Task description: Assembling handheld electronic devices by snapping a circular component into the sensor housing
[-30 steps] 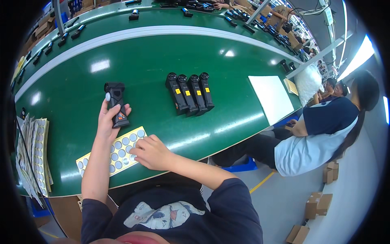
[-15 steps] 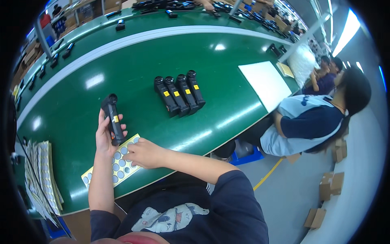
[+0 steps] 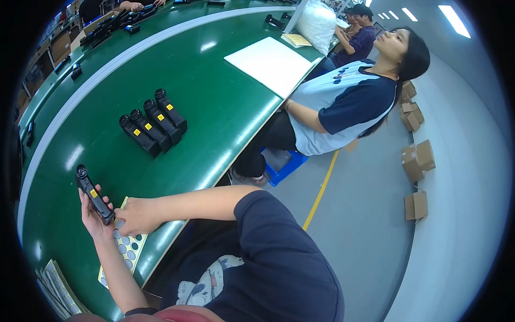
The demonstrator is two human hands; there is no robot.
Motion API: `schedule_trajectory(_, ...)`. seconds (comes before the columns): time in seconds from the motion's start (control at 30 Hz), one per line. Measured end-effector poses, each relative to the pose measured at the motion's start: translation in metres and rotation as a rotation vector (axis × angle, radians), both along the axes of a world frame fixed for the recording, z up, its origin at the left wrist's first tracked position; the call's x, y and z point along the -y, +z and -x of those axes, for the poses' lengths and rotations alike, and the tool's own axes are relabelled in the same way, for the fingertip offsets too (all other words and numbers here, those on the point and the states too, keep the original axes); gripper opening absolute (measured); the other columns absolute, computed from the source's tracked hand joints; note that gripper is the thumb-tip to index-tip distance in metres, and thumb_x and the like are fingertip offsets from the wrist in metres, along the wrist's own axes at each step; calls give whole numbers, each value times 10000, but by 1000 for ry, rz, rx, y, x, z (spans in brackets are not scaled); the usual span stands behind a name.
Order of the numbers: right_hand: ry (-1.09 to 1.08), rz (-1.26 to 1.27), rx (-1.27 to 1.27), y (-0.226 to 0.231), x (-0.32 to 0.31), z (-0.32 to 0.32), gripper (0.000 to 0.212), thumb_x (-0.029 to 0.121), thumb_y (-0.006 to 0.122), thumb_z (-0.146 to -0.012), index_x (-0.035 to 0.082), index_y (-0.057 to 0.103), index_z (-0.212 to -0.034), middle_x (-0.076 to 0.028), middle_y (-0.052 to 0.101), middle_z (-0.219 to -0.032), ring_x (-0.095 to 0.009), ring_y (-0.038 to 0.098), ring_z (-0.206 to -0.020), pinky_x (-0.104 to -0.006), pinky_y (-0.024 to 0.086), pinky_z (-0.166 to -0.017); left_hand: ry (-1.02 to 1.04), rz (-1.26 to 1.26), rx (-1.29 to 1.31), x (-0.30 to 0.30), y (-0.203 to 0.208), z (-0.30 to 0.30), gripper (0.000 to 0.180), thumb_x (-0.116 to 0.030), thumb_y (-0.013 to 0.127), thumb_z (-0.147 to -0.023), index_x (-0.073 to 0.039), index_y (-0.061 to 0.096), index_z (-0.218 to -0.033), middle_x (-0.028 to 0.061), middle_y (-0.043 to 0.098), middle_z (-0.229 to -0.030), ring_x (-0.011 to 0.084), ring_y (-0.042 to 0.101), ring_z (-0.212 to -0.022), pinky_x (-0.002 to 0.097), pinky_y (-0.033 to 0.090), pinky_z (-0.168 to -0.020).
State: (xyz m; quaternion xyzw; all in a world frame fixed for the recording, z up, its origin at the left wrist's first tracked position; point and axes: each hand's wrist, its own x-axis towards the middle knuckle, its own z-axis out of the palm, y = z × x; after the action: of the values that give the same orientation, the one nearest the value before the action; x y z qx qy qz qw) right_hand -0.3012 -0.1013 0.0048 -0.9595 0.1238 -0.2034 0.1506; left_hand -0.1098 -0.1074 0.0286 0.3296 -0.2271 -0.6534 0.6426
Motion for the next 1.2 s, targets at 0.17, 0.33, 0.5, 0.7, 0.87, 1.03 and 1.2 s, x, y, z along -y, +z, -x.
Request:
schedule_trajectory(0.17,40,30,41,0,5,-3,218,318,745,-862,202,679,-1034,-74,546,-1014,-250,592,-924,-415,467,-774,29,-1,-20,3,-2,-8,536,-230,491,-1064,-203,303,-1565,162,638,-1183,242,704,-766,358,644,-591)
schedule_trajectory(0.33,70,32,32,7,2,-3,212,317,747,-858,199,676,-1020,-68,523,-982,-254,594,-883,-408,465,-775,30,17,-73,3,-7,-13,522,-234,483,-1071,-223,311,-1563,164,636,-1195,254,713,-813,371,655,-617)
schedule_trajectory(0.5,41,-6,12,6,-4,-7,175,295,687,-906,195,681,-1049,-82,558,-1027,-274,624,-926,-429,479,-807,76,13,-80,0,-7,-16,525,-249,491,-1074,-233,307,-1566,163,638,-1191,250,700,-805,365,641,-609)
schedule_trajectory(0.7,-4,49,11,6,2,0,198,304,705,-884,179,684,-1035,-65,553,-1039,-255,584,-1006,-415,480,-806,23,40,-116,10,-7,-16,514,-246,490,-1076,-227,304,-1555,163,635,-1190,248,699,-805,374,647,-627)
schedule_trajectory(0.87,48,50,-29,4,-1,-3,227,312,718,-863,203,671,-1057,-45,546,-1045,-236,565,-993,-377,460,-793,36,30,-101,3,-11,-15,519,-245,489,-1077,-225,299,-1559,161,630,-1191,247,701,-813,371,649,-623)
schedule_trajectory(1.03,91,81,-1,8,7,-1,225,317,720,-866,201,653,-1046,-42,531,-1006,-234,564,-941,-384,452,-752,1,48,-125,4,-8,-14,532,-244,490,-1076,-229,288,-1567,157,635,-1180,246,703,-815,367,650,-623)
schedule_trajectory(1.2,135,77,38,11,11,-3,245,309,743,-846,189,647,-1037,-36,549,-979,-238,581,-930,-388,453,-758,0,32,-103,4,-4,-12,549,-241,489,-1073,-233,272,-1577,153,639,-1174,245,699,-803,365,639,-613)
